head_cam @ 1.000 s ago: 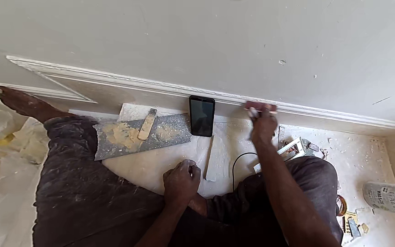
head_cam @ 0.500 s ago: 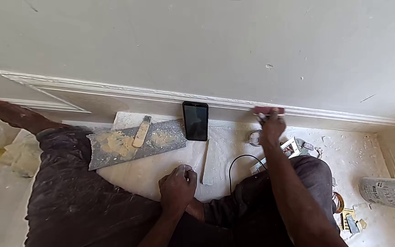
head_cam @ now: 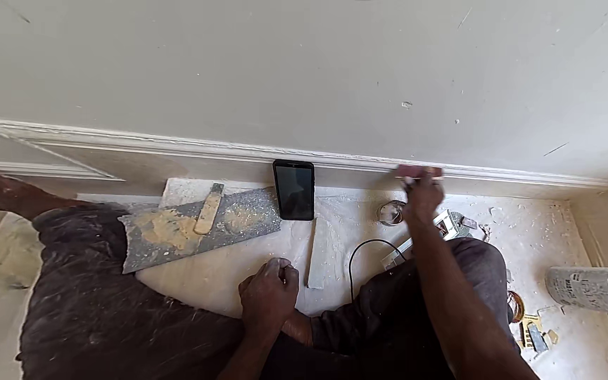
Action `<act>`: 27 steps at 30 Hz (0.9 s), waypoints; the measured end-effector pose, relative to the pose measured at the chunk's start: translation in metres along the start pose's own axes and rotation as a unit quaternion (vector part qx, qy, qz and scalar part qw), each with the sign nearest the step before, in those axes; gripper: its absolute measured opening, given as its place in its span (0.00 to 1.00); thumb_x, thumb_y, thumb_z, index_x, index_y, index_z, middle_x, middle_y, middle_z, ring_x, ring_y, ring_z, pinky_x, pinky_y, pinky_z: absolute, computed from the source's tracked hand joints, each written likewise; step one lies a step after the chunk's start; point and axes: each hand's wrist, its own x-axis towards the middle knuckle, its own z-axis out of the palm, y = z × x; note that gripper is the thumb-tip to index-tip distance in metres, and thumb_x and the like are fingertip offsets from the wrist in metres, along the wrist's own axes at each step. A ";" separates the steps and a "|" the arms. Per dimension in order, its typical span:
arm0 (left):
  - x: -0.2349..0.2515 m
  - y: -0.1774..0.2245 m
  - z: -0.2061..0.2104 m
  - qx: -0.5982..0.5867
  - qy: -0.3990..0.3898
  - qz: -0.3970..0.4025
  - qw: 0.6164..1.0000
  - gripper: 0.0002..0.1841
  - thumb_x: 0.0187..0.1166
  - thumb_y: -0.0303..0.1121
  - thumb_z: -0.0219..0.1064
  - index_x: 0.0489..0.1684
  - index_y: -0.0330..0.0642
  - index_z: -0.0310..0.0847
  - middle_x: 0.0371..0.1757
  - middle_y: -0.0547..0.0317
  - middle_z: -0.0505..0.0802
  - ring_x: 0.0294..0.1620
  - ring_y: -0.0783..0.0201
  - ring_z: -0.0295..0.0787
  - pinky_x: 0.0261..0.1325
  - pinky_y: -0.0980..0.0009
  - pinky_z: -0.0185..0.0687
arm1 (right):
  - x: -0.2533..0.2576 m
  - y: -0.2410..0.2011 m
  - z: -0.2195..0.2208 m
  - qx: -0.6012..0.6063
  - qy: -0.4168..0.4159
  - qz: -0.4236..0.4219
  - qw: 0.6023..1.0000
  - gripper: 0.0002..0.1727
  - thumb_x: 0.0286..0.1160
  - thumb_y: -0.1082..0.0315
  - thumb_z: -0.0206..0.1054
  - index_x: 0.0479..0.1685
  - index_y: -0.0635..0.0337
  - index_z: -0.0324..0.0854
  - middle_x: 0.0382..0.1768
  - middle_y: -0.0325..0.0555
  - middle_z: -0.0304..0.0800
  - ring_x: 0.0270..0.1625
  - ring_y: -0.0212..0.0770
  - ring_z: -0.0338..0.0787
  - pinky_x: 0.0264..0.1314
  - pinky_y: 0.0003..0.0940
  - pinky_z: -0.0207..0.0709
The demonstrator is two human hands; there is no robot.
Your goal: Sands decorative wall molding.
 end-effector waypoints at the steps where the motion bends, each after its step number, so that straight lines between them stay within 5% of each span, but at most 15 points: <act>1: 0.001 0.002 0.001 0.000 -0.013 -0.001 1.000 0.13 0.81 0.38 0.60 0.43 0.40 0.90 0.31 0.50 0.92 0.35 0.48 0.90 0.51 0.38 0.78 | 0.017 -0.005 -0.015 0.006 0.040 0.001 0.999 0.21 0.95 0.54 0.51 0.54 0.67 0.75 0.32 0.46 0.85 0.30 0.38 0.89 0.38 0.39 0.89; 4: 0.004 0.005 0.003 -0.003 -0.031 -0.006 0.999 0.13 0.81 0.38 0.60 0.44 0.42 0.90 0.32 0.51 0.92 0.37 0.49 0.90 0.56 0.38 0.77 | 0.035 -0.010 -0.024 0.014 0.112 -0.021 0.993 0.18 0.95 0.56 0.52 0.50 0.64 0.74 0.28 0.46 0.82 0.25 0.38 0.88 0.34 0.37 0.90; 8: 0.005 0.006 0.001 0.001 -0.027 -0.006 1.000 0.12 0.81 0.37 0.62 0.42 0.40 0.90 0.31 0.50 0.92 0.36 0.47 0.91 0.55 0.36 0.77 | -0.013 0.009 0.023 -0.043 0.027 -0.040 0.998 0.22 0.95 0.57 0.50 0.46 0.68 0.79 0.31 0.50 0.87 0.32 0.42 0.92 0.41 0.45 0.91; 12: 0.000 0.000 -0.002 0.000 -0.006 -0.002 1.000 0.12 0.80 0.36 0.61 0.43 0.39 0.89 0.29 0.49 0.91 0.34 0.47 0.90 0.51 0.36 0.77 | -0.059 0.014 0.067 0.019 -0.034 0.018 0.999 0.21 0.95 0.57 0.52 0.40 0.66 0.78 0.25 0.48 0.87 0.27 0.41 0.92 0.36 0.41 0.92; 17: -0.001 -0.002 -0.004 0.000 -0.004 -0.009 1.000 0.11 0.80 0.36 0.62 0.42 0.39 0.89 0.29 0.50 0.91 0.32 0.48 0.88 0.49 0.37 0.77 | -0.001 -0.001 0.005 -0.030 0.020 0.001 0.999 0.24 0.95 0.54 0.51 0.49 0.69 0.79 0.32 0.49 0.87 0.32 0.40 0.91 0.41 0.42 0.90; 22: 0.004 0.005 0.001 0.011 -0.020 -0.006 1.000 0.11 0.82 0.36 0.62 0.41 0.41 0.89 0.30 0.51 0.92 0.35 0.49 0.90 0.53 0.38 0.77 | 0.030 -0.011 -0.014 0.012 0.115 -0.017 0.993 0.18 0.96 0.55 0.50 0.45 0.61 0.73 0.25 0.43 0.78 0.22 0.36 0.84 0.30 0.36 0.87; 27: 0.003 0.006 -0.003 0.010 -0.023 -0.031 0.999 0.09 0.81 0.36 0.65 0.42 0.42 0.89 0.34 0.51 0.93 0.38 0.49 0.91 0.57 0.37 0.78 | -0.058 0.013 0.063 -0.004 -0.044 0.004 0.999 0.21 0.95 0.57 0.51 0.41 0.66 0.76 0.24 0.46 0.85 0.25 0.39 0.91 0.34 0.39 0.91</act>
